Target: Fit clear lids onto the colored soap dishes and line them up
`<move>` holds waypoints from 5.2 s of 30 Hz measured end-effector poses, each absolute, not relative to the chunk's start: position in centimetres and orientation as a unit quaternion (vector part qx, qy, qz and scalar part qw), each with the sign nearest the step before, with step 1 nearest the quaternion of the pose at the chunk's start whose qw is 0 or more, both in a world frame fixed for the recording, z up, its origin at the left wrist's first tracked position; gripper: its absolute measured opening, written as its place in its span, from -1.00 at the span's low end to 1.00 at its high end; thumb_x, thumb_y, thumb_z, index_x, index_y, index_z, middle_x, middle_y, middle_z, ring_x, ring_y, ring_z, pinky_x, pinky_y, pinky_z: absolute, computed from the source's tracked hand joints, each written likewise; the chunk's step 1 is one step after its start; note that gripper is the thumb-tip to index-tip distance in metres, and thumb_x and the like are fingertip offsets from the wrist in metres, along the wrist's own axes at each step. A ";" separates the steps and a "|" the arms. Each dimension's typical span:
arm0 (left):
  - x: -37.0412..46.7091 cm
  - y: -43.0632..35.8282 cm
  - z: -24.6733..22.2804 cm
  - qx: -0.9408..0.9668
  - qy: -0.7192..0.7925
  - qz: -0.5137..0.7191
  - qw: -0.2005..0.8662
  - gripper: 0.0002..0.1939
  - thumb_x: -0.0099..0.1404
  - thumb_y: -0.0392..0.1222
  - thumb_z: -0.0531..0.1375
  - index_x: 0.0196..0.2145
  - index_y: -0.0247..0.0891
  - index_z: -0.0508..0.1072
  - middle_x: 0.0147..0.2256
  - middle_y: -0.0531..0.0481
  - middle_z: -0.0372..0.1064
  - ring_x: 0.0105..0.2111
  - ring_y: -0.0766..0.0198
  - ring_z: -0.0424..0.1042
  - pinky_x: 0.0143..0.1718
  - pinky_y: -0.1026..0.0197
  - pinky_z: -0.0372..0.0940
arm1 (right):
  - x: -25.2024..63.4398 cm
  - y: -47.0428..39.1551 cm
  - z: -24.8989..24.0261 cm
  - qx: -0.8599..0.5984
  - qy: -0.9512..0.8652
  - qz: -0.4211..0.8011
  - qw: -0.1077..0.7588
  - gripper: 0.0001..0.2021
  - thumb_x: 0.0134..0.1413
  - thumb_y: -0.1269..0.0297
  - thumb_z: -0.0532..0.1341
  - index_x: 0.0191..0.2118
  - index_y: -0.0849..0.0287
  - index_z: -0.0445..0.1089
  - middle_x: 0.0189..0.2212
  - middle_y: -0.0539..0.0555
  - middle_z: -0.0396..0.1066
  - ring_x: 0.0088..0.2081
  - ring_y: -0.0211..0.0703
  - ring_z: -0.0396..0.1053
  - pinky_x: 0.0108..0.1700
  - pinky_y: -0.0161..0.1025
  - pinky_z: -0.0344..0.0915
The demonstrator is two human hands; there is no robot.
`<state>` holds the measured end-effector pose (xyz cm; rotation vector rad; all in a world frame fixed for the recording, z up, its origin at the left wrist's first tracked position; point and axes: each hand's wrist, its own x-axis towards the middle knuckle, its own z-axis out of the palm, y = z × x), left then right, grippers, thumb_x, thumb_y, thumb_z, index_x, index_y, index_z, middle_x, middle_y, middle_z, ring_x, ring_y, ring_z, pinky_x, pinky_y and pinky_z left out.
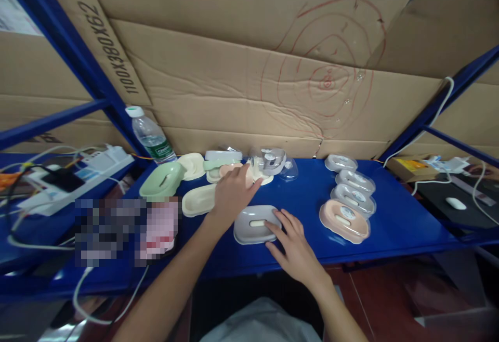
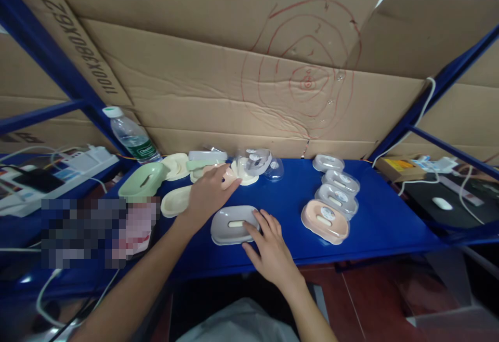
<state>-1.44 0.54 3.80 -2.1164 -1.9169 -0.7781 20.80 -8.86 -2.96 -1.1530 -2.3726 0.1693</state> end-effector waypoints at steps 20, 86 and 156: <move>-5.1 -3.4 1.8 -0.721 -0.545 -0.426 -0.045 -0.59 0.56 -0.05 0.10 0.28 -0.16 0.41 0.14 -0.09 0.56 -0.01 0.13 0.63 0.02 0.16 0.50 | 20.9 -9.0 -3.3 -0.458 -0.840 0.127 0.260 -0.27 0.40 0.18 0.23 0.54 -0.06 -0.09 0.55 0.17 -0.15 0.51 0.17 -0.04 0.42 0.22 0.21; 15.9 -2.7 1.9 -0.864 -0.475 -0.163 0.048 -0.67 0.50 -0.15 0.16 0.08 -0.39 0.52 -0.02 -0.35 0.45 0.01 -0.10 0.46 -0.07 -0.03 0.41 | 41.0 -11.1 -4.6 -0.664 -0.682 -0.133 0.276 -0.39 0.41 -0.12 0.09 0.46 -0.07 0.12 0.49 0.24 0.02 0.41 0.34 0.15 0.27 0.28 0.19; -6.4 -9.3 -3.9 -0.645 -0.711 -0.232 0.159 -0.59 0.57 -0.02 0.05 0.19 -0.27 0.45 0.03 -0.23 0.54 -0.02 -0.14 0.52 -0.19 0.00 0.32 | 19.3 -4.1 -0.1 -0.512 -0.749 -0.052 0.417 -0.67 0.49 0.40 0.06 0.20 0.05 0.42 -0.07 0.14 0.54 -0.07 0.03 0.38 -0.05 -0.06 0.16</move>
